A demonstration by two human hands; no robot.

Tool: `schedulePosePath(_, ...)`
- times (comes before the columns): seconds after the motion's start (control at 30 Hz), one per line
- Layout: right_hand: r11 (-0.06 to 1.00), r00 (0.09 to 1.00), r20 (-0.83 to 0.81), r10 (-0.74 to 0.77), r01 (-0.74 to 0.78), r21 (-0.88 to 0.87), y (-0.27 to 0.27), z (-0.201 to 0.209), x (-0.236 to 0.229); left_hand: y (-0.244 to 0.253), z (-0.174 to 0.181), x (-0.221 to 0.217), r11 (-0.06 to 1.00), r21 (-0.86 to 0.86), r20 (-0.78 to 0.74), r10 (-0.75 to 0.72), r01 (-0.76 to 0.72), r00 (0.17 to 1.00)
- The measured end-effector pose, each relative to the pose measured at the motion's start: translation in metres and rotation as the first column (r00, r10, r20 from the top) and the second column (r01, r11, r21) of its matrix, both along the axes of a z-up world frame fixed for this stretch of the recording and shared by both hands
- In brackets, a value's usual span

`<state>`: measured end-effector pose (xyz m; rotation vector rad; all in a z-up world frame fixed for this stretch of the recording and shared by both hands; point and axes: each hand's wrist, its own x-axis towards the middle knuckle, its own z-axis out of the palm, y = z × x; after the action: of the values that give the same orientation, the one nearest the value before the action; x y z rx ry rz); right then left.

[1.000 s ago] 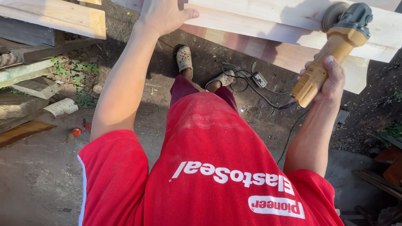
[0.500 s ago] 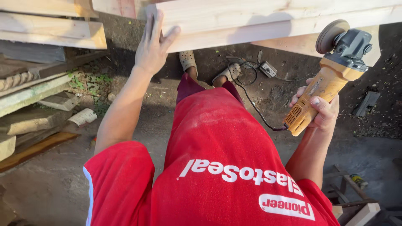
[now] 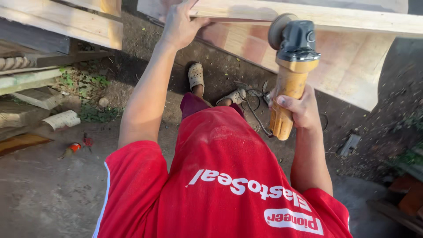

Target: The person uses an angle grinder with a sanding disc to smooth the surface of a wooden plank resting on a workbench. They move the tool along the plank, flip it to sand the other side, and then place the finished plank on a stack.

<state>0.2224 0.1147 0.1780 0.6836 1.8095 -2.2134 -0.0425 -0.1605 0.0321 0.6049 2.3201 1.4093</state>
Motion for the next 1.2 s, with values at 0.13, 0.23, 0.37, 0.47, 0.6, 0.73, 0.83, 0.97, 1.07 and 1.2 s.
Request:
schedulePosePath(0.13,0.995,0.994,0.061,0.091,-0.089,-0.036,-0.045,0.011,-0.057,-0.002,-0.016,-0.01,0.999,0.0,0.003,-0.033,0.033,0.999)
schedulePosePath(0.23,0.989,0.983,0.11,0.145,-0.143,-0.033,-0.071,0.012,-0.085,-0.007,-0.03,-0.002,0.987,0.163,-0.102,0.012,0.005,0.995)
schedulePosePath(0.37,0.98,0.966,0.167,0.195,-0.2,0.011,-0.096,0.006,-0.107,-0.007,-0.042,0.003,0.946,0.321,-0.126,0.0,0.04,0.992)
schedulePosePath(0.47,0.983,0.968,0.172,0.184,-0.186,-0.005,-0.107,-0.002,-0.12,-0.01,-0.042,-0.004,0.964,0.264,-0.148,0.001,0.038,0.989)
schedulePosePath(0.6,0.982,0.975,0.157,0.154,-0.169,0.087,-0.104,0.001,-0.118,-0.012,-0.043,-0.004,0.97,0.24,-0.189,0.001,0.045,0.982)
schedulePosePath(0.73,0.997,0.98,0.198,-0.01,-0.007,0.082,-0.092,0.015,-0.111,-0.01,-0.048,-0.009,0.946,0.317,-0.1,-0.033,0.063,0.994)
schedulePosePath(0.83,0.999,0.977,0.215,-0.013,0.005,0.039,-0.097,0.016,-0.112,-0.012,-0.051,-0.007,0.956,0.285,-0.185,-0.015,0.068,0.983)
schedulePosePath(0.97,0.992,0.976,0.188,0.109,-0.119,0.041,-0.118,0.001,-0.126,-0.013,-0.048,-0.009,0.97,0.232,-0.226,-0.022,0.076,0.974)
schedulePosePath(1.07,0.988,0.976,0.16,0.148,-0.154,0.03,-0.125,-0.006,-0.129,-0.016,-0.046,-0.007,0.982,0.176,-0.201,-0.034,0.07,0.979)
schedulePosePath(1.2,0.995,0.972,0.225,0.062,-0.078,0.066,-0.107,-0.002,-0.114,-0.012,-0.047,-0.009,0.955,0.279,-0.207,-0.042,0.1,0.978)
